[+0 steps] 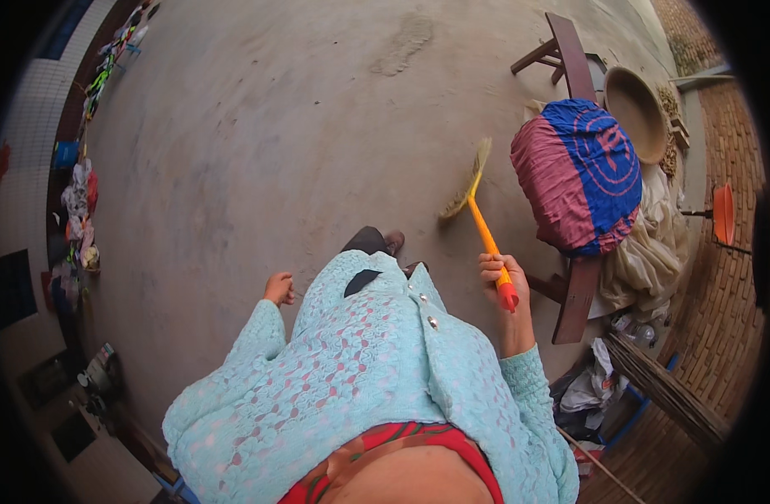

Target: The person sweeps a concrete outdoor area using a yellow broom. They move around the space, sweeping debris toward the edges and around various items like a blue cart, a bench, and piles of fabric.

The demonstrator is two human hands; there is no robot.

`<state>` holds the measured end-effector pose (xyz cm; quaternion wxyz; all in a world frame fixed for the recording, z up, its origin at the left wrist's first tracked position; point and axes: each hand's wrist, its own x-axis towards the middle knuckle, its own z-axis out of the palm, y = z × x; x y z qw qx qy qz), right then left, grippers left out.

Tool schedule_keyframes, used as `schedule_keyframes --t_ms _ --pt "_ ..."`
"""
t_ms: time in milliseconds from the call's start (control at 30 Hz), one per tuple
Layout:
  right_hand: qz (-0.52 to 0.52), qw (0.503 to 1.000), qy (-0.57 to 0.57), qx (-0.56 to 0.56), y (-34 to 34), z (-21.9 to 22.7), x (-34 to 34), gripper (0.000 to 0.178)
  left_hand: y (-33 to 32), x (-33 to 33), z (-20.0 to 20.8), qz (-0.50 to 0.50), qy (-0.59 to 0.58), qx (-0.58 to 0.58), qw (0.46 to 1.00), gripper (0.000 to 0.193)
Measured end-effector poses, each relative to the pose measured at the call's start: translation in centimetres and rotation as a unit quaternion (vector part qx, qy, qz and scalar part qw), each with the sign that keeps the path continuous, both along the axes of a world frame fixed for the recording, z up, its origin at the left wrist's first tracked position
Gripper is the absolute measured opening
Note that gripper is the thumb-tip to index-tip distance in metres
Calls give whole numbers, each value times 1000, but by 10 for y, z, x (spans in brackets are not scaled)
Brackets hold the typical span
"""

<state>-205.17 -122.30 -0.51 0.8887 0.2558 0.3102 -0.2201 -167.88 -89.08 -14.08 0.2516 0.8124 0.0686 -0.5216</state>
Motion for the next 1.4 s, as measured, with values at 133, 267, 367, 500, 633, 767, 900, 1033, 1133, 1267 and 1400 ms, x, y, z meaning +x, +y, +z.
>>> schedule_keyframes --t_ms 133,267,367,500,633,767,900,1033,1133,1267,1400 --pt "-40 995 -61 70 -49 -41 22 11 37 -2 1 61 1 37 997 36" --pt "-48 996 2 75 -101 -31 102 12 29 5 -20 84 25 58 994 35" --pt "-38 996 -32 70 -142 -55 163 14 -13 24 -48 84 67 44 993 35" --pt "-58 992 -95 63 -198 -67 225 9 -99 64 -73 128 89 -61 986 37" --pt "-116 988 -105 1 -242 -52 245 15 -182 115 -60 117 69 -139 981 37" --pt "-119 983 -132 -42 -251 -21 243 13 -209 156 -59 128 41 -120 984 38" --pt "-79 989 -88 -92 -274 15 247 8 -231 172 -60 147 25 -86 985 37" --pt "-1 999 26 -41 -314 -3 265 6 -247 164 -59 194 14 -73 978 37" --pt "20 1000 12 -13 -353 -65 267 8 -257 150 -59 241 11 -105 965 36" --pt "32 999 17 32 -406 -96 302 9 -248 110 -37 295 -6 -69 953 36" --pt "70 997 -38 11 -445 -107 326 9 -247 75 -22 333 12 -4 943 36"
